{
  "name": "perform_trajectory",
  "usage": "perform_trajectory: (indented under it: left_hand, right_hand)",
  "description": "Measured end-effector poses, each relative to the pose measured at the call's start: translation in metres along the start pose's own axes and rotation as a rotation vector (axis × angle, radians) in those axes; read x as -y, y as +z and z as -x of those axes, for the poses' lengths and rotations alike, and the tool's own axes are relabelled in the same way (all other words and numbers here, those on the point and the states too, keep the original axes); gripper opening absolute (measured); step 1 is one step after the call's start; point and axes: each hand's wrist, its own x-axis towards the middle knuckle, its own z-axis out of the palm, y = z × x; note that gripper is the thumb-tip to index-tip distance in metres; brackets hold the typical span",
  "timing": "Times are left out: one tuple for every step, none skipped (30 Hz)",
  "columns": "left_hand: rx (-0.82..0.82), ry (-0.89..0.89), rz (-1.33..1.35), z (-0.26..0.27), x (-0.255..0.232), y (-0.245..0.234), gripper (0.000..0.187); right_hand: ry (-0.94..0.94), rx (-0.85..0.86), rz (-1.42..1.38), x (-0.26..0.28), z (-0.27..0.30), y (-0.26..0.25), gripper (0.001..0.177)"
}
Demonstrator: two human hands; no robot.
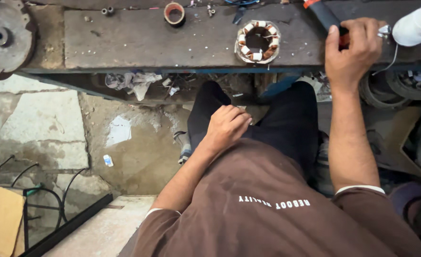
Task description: The person works on a stator assembly at a cluttered workbench, repeatedly threading and tying white string around copper windings. They use a utility knife to cut the string and a screwdriver to adjust the windings. The person remains seated throughout the task.
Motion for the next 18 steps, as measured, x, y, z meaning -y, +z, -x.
perform_trajectory:
  left_hand:
    - [-0.024, -0.01, -0.003, 0.002, 0.002, -0.003, 0.014]
    - [-0.047, -0.021, -0.006, 0.003, 0.004, -0.007, 0.014]
    - [-0.096, -0.018, -0.027, 0.0, 0.008, -0.012, 0.015]
    - [-0.144, -0.016, -0.049, -0.005, 0.015, -0.018, 0.015]
    - [-0.191, -0.015, -0.068, -0.012, 0.022, -0.025, 0.016]
    - [-0.207, -0.003, -0.107, -0.019, 0.03, -0.033, 0.017]
    - [-0.225, 0.012, -0.148, -0.029, 0.042, -0.043, 0.019]
    - [-0.245, 0.014, -0.187, -0.041, 0.053, -0.051, 0.024]
    - [-0.265, 0.018, -0.224, -0.055, 0.066, -0.058, 0.028]
    - [-0.288, 0.001, -0.289, -0.07, 0.08, -0.063, 0.027]
    - [-0.312, -0.016, -0.356, -0.086, 0.096, -0.068, 0.026]
    - [-0.316, -0.035, -0.432, -0.101, 0.112, -0.072, 0.032]
    - [-0.322, -0.054, -0.509, -0.117, 0.128, -0.074, 0.038]
    - [-0.298, -0.09, -0.54, -0.129, 0.143, -0.075, 0.034]
    - [-0.269, -0.13, -0.569, -0.135, 0.155, -0.074, 0.03]
    - [-0.24, -0.168, -0.598, -0.138, 0.164, -0.071, 0.028]
    - [-0.242, -0.147, -0.601, -0.138, 0.171, -0.068, 0.024]
    - [-0.245, -0.125, -0.605, -0.139, 0.177, -0.064, 0.02]
  right_hand:
    - [0.016, 0.005, -0.003, 0.001, 0.001, -0.001, 0.018]
    - [0.021, 0.006, -0.003, 0.002, 0.002, 0.001, 0.017]
    - [0.027, 0.004, 0.003, 0.002, 0.002, 0.0, 0.017]
    - [0.022, -0.002, 0.011, 0.003, 0.001, 0.0, 0.017]
    - [0.02, -0.006, 0.021, 0.003, 0.002, 0.0, 0.016]
    - [0.016, -0.006, 0.017, 0.004, 0.002, -0.001, 0.016]
    - [0.013, -0.01, 0.013, 0.005, 0.001, -0.002, 0.016]
    - [0.009, -0.014, 0.009, 0.005, -0.001, -0.002, 0.016]
    - [0.004, -0.021, 0.002, 0.007, -0.002, -0.003, 0.015]
    - [0.0, -0.028, -0.005, 0.009, -0.004, -0.004, 0.013]
    - [-0.005, -0.036, -0.014, 0.011, -0.004, -0.005, 0.012]
    - [0.001, -0.033, -0.009, 0.011, -0.003, -0.006, 0.012]
    - [0.006, -0.032, -0.004, 0.013, -0.003, -0.007, 0.012]
    - [0.011, -0.031, 0.002, 0.013, -0.005, -0.007, 0.012]
    - [0.01, -0.032, -0.007, 0.013, -0.005, -0.008, 0.012]
    - [0.008, -0.032, -0.016, 0.013, -0.005, -0.008, 0.012]
    - [0.009, -0.031, -0.022, 0.013, -0.004, -0.008, 0.012]
    - [0.013, -0.029, -0.021, 0.012, -0.004, -0.008, 0.012]
